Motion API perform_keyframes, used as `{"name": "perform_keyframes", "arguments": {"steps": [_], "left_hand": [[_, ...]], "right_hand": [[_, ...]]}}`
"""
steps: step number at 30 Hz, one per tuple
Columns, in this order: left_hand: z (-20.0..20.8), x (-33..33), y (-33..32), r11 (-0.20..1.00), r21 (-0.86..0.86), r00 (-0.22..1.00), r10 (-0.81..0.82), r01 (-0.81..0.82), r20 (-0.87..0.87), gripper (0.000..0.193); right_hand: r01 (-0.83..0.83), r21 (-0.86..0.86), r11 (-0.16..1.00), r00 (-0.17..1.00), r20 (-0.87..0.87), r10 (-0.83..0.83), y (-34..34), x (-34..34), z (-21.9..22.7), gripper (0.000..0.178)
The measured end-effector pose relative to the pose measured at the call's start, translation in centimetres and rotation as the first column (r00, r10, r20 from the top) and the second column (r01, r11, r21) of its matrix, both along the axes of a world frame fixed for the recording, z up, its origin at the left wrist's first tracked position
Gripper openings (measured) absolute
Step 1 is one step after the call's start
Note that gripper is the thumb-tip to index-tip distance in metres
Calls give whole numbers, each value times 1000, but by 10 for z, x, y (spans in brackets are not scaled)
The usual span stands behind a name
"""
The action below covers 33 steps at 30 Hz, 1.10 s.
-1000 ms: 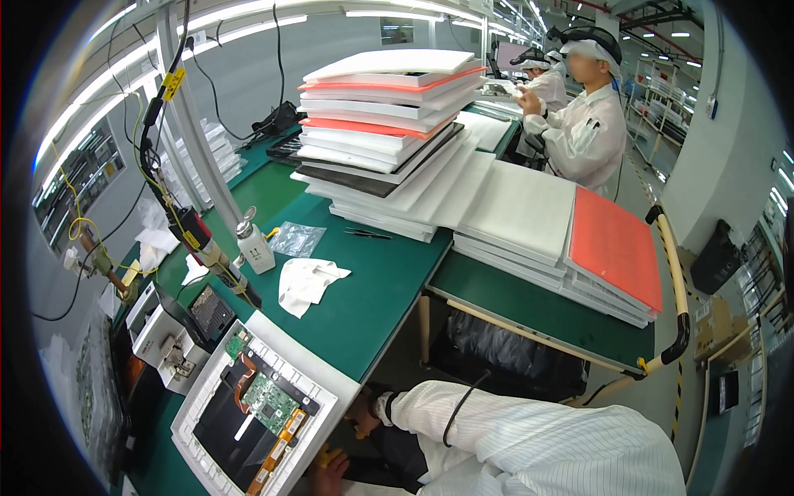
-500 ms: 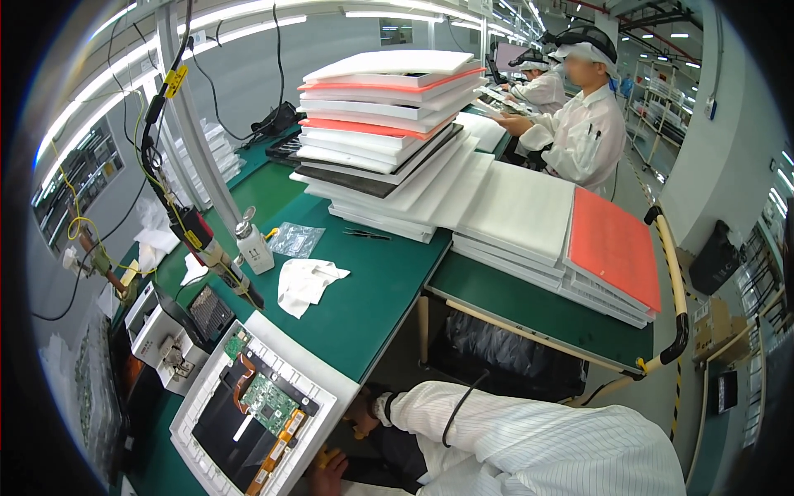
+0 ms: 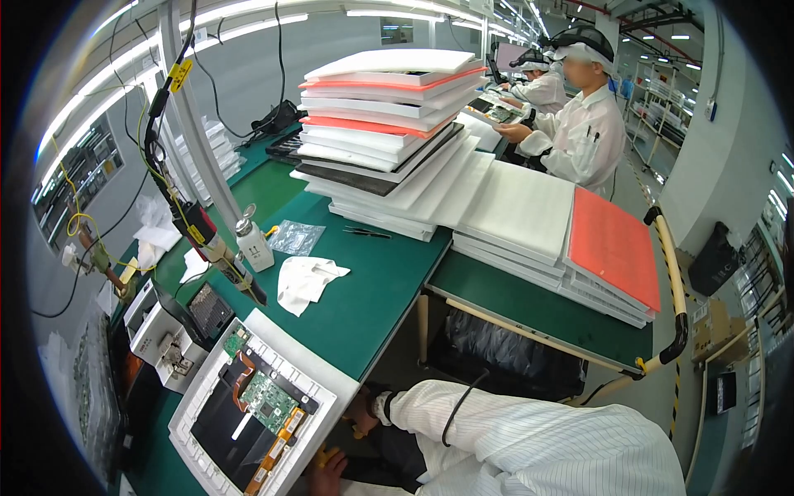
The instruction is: Assembling and inspecting electronic display components at a manufacturing workstation.
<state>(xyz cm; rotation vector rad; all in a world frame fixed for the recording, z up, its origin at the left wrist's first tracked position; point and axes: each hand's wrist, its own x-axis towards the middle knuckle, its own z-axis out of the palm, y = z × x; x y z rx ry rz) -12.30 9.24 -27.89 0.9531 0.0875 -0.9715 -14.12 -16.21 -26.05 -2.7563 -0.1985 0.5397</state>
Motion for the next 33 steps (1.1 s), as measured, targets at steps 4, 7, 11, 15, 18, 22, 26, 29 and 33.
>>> {"name": "perform_keyframes", "arguments": {"steps": [4, 7, 11, 15, 18, 22, 26, 29, 33], "left_hand": [[-5, 0, 1, 999, -39, 1000, -12, 12, 1, 53], [5, -3, -1, 1000, -10, 1000, 5, -5, 23, 54], [2, -1, 1, 999, -42, 999, 11, -9, 35, 54], [5, 1, -6, 1000, -7, 999, -24, 24, 29, 53], [1, 1, 0, 999, 36, 999, 41, -41, -7, 53], [-17, 7, 8, 995, -101, 999, -13, 8, -50, 52], [-2, -2, 1, 1000, 14, 1000, -11, 11, 25, 52], [-3, 0, 1, 999, 20, 997, -39, 37, 70, 51], [-4, 0, 2, 999, 39, 997, -32, 29, 75, 52]], "right_hand": [[-7, 14, 1000, 1000, -30, 7, -1, 0, 2, 60], [-11, 19, 1000, 999, -42, 11, 0, -3, 16, 59], [12, 16, 1000, 999, -47, -12, 1, -6, 23, 57], [-38, 18, 999, 991, -131, 40, -4, 8, -6, 65], [-72, -8, 997, 988, -135, 70, -2, 7, -2, 61], [-67, -47, 997, 997, -33, 65, 1, 6, -12, 54], [-54, -46, 997, 998, 36, 55, 1, 1, -14, 53], [-67, -29, 997, 998, 17, 67, 1, 3, -12, 52], [-59, 7, 998, 995, 79, 58, 0, -1, -10, 50]]}}
